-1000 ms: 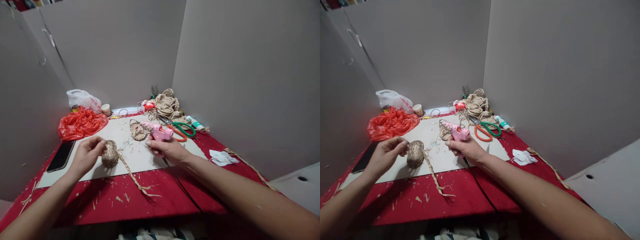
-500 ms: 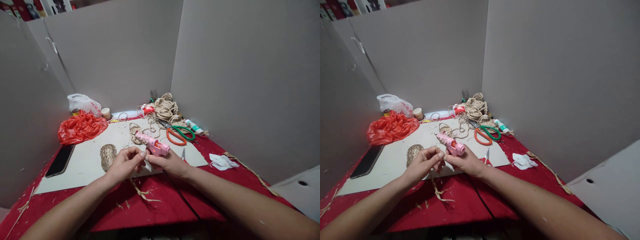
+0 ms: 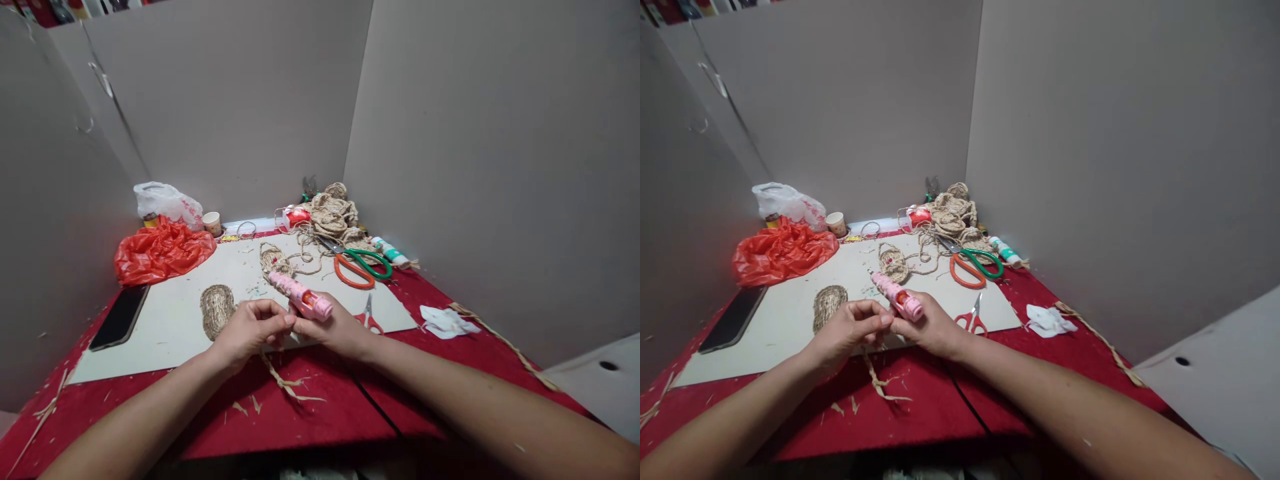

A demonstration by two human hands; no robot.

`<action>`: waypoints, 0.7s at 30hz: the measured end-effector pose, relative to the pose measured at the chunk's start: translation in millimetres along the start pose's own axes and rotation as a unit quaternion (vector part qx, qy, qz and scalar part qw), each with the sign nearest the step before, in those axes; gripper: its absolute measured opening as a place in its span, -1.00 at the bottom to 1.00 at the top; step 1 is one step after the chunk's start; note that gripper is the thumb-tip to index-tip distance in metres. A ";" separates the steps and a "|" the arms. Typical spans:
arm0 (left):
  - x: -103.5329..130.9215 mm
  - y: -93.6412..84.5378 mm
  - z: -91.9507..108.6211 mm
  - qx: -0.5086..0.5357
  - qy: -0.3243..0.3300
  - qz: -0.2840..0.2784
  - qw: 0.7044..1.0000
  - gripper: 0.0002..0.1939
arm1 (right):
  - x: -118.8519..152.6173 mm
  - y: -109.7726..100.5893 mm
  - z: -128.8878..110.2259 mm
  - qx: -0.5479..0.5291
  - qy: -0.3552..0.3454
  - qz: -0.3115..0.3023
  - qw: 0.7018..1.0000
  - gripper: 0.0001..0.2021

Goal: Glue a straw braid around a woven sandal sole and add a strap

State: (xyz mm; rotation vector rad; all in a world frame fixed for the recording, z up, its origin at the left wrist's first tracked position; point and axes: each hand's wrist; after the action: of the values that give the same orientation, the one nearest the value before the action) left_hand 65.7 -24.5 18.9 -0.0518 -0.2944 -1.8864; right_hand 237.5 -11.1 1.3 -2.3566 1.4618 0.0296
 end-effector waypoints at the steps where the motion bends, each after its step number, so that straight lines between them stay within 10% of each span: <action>1: 0.6 0.2 0.6 0.002 -0.001 0.001 1.000 -0.71 | 0.0 0.6 1.0 0.004 0.002 0.007 1.000 -0.62; 21: 3.4 -1.9 8.0 0.117 -0.118 -0.014 0.986 -0.81 | 1.6 -1.2 6.9 0.071 -0.010 0.027 0.997 -0.64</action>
State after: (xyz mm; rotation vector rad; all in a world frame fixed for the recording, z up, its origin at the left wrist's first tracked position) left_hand 61.9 -25.3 26.9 -0.1127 -0.6789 -1.8632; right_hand 240.4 -9.9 -5.2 -2.1971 1.4669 -0.0362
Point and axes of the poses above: each hand's wrist, its own x-axis away from the middle knuckle, its own y-axis out of the palm, z = x × y, and after that the axes turned 7 degrees about x, right-handed
